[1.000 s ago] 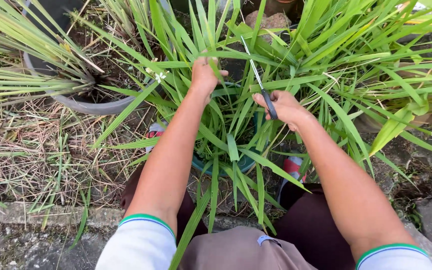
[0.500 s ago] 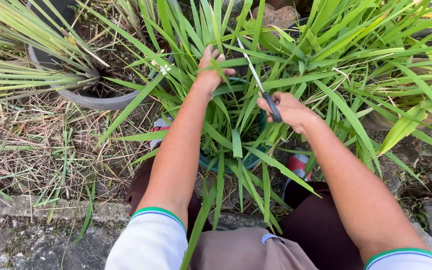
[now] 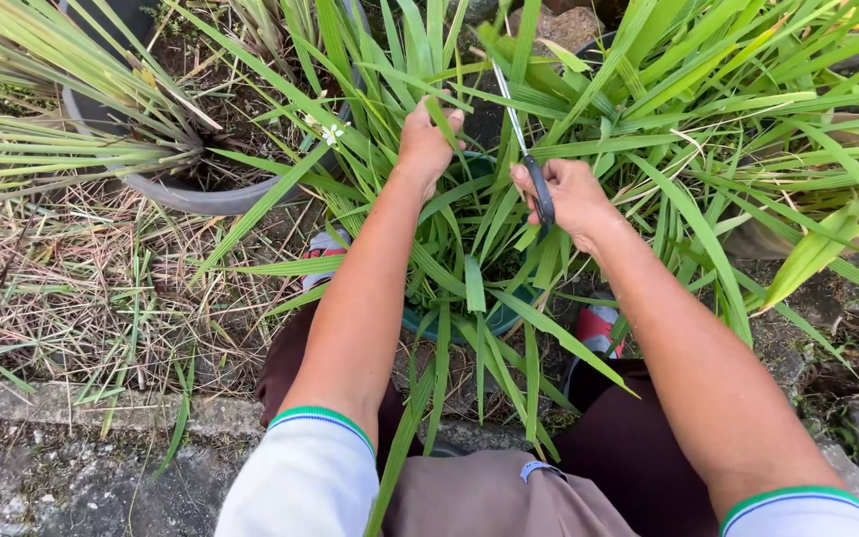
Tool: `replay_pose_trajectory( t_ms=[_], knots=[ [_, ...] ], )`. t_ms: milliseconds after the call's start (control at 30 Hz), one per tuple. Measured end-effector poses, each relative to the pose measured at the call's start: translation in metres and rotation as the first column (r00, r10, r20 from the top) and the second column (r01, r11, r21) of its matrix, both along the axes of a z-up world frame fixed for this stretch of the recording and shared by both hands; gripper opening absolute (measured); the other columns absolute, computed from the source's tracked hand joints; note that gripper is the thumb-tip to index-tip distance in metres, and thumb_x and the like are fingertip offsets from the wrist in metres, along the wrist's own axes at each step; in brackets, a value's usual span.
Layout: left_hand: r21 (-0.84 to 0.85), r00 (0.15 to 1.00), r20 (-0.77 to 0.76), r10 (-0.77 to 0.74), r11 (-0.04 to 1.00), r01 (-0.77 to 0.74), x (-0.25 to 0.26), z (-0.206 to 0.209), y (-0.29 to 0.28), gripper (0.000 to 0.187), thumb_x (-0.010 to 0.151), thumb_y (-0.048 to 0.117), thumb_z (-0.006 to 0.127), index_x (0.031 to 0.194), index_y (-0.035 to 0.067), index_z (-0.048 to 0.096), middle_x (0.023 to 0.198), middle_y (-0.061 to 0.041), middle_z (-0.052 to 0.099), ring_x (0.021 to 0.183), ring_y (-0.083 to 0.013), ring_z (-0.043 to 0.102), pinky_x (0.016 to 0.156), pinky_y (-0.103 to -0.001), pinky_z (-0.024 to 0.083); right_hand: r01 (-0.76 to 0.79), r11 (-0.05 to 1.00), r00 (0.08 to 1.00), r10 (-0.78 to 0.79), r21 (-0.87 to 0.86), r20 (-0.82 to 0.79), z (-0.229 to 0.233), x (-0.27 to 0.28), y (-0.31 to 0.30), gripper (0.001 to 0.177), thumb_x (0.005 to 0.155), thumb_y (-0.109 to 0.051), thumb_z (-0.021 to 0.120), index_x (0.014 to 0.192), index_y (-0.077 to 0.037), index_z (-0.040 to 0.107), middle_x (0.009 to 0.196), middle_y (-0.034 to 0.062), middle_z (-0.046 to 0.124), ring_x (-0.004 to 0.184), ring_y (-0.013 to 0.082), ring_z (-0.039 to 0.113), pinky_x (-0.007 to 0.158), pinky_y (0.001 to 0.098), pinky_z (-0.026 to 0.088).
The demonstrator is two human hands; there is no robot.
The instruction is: Pruning and cutting leaves of a plant in a green pot using scissors.
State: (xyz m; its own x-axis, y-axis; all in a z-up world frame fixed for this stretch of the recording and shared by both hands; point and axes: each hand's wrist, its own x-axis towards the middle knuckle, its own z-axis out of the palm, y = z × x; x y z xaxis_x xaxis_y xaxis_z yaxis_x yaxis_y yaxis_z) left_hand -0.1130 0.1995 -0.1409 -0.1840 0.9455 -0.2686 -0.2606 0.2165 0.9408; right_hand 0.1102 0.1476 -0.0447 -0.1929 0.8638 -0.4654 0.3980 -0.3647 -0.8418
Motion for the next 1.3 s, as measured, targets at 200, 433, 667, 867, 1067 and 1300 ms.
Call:
replay_pose_trajectory(
  t_ms=[200,433,667,867,1067,1300],
  knots=[
    [-0.010,0.991,-0.134,-0.024,1.000,0.023,0.006,0.040,-0.017,0.036,0.093,0.006,0.067,0.129,0.004,0.063,0.116,-0.010,0.072,0.083,-0.0168,0.068,0.069,-0.033,0.059,-0.042,0.997,0.996,0.037,-0.068,-0.076,0.005,0.007,-0.004,0.058,0.085,-0.062,0.070,0.100,-0.006,0.066,0.079,0.0010,0.062,0.063,0.0092,0.058,0.058,0.0248,0.053],
    [-0.116,0.981,-0.190,-0.034,0.993,0.012,0.004,0.037,-0.015,0.037,0.095,0.003,0.066,0.131,0.001,0.062,0.113,-0.014,0.073,0.074,-0.0162,0.069,0.069,-0.033,0.058,-0.049,0.986,0.996,0.036,-0.162,-0.087,0.008,0.017,-0.012,0.064,0.084,-0.069,0.067,0.099,-0.007,0.065,0.079,-0.0003,0.062,0.063,0.0093,0.061,0.056,0.0242,0.050],
    [-0.100,0.992,-0.117,-0.042,0.995,0.031,0.007,0.022,-0.008,0.037,0.096,0.005,0.060,0.133,0.004,0.060,0.109,-0.008,0.069,0.070,-0.0145,0.068,0.067,-0.033,0.056,-0.098,0.950,0.995,0.083,-0.295,-0.063,-0.007,0.028,-0.020,0.069,0.076,-0.076,0.066,0.095,-0.010,0.063,0.078,-0.0010,0.065,0.062,0.0109,0.068,0.049,0.0229,0.043],
    [-0.059,0.993,-0.084,-0.082,0.995,0.077,0.018,0.012,-0.004,0.028,0.099,0.008,0.059,0.123,0.002,0.069,0.097,-0.006,0.070,0.068,-0.0135,0.066,0.067,-0.033,0.054,-0.045,0.958,0.998,0.032,-0.285,-0.050,-0.015,0.017,-0.010,0.063,0.080,-0.070,0.068,0.096,-0.009,0.063,0.077,-0.0010,0.063,0.062,0.0093,0.065,0.051,0.0238,0.046],
    [-0.058,0.993,-0.066,-0.094,0.994,0.091,0.005,0.008,-0.007,0.026,0.100,0.011,0.059,0.122,0.000,0.069,0.093,-0.006,0.068,0.068,-0.0144,0.066,0.067,-0.033,0.053,0.057,0.988,0.986,-0.079,-0.146,-0.149,-0.023,0.012,-0.001,0.049,0.092,-0.051,0.073,0.095,-0.002,0.065,0.076,0.0020,0.059,0.061,0.0101,0.057,0.055,0.0277,0.053],
    [-0.092,0.984,-0.137,-0.114,0.991,0.102,0.005,0.023,-0.014,0.032,0.101,0.011,0.059,0.130,0.001,0.064,0.113,-0.010,0.068,0.081,-0.0174,0.067,0.077,-0.036,0.057,-0.012,0.941,0.988,0.063,0.338,-0.142,0.017,0.017,-0.011,0.041,0.101,-0.041,0.068,0.109,-0.004,0.052,0.091,0.0028,0.061,0.081,0.0127,0.062,0.073,0.0308,0.057]
  ],
)
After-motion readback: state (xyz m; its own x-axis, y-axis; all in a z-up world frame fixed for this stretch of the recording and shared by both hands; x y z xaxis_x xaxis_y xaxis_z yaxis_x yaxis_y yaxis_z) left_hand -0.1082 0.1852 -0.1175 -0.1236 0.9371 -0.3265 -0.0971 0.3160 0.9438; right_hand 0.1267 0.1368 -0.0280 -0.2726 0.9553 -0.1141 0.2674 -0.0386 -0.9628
